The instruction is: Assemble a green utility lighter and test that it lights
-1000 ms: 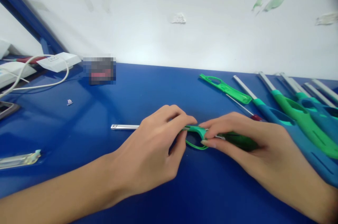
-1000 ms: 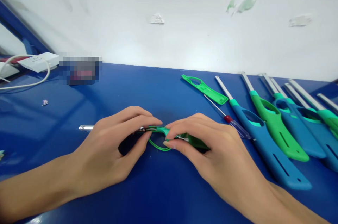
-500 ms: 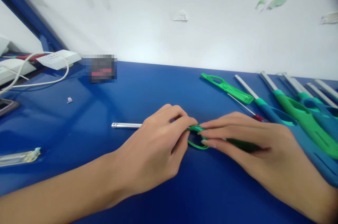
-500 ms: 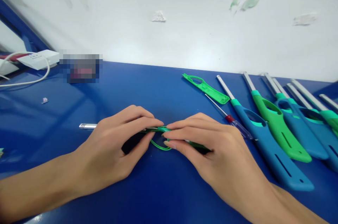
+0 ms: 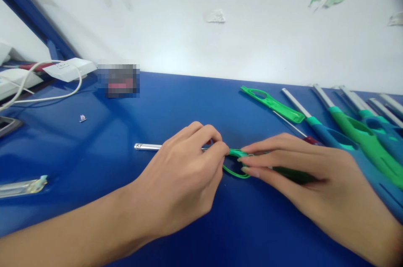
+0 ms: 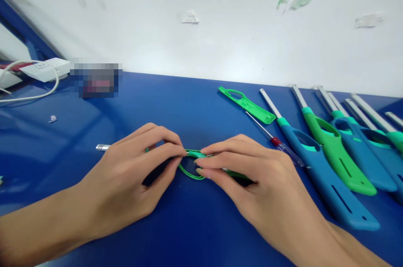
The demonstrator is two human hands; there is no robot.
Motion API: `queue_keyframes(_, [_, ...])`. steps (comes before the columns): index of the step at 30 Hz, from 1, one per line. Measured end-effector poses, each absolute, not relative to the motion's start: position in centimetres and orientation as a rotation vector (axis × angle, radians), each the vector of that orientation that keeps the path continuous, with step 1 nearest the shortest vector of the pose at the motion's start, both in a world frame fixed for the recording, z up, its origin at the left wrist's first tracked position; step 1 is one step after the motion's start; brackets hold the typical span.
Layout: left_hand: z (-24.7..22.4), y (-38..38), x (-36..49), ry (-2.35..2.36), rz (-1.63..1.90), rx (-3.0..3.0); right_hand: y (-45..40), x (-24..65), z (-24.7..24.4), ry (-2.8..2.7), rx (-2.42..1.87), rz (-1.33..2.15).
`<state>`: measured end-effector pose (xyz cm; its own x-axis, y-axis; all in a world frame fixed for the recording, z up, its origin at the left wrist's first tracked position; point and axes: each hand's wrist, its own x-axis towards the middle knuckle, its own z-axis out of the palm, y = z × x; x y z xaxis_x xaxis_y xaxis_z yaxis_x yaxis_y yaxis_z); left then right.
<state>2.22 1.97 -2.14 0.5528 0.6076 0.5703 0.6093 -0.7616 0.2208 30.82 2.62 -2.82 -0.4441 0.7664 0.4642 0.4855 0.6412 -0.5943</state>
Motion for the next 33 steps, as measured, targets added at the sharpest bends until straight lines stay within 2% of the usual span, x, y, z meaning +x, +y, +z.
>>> queue_keyframes(33, [-2.07, 1.54, 2.41, -1.194, -1.029, -2.804, 2.63, 30.94, -2.72, -2.18, -0.912, 0.359])
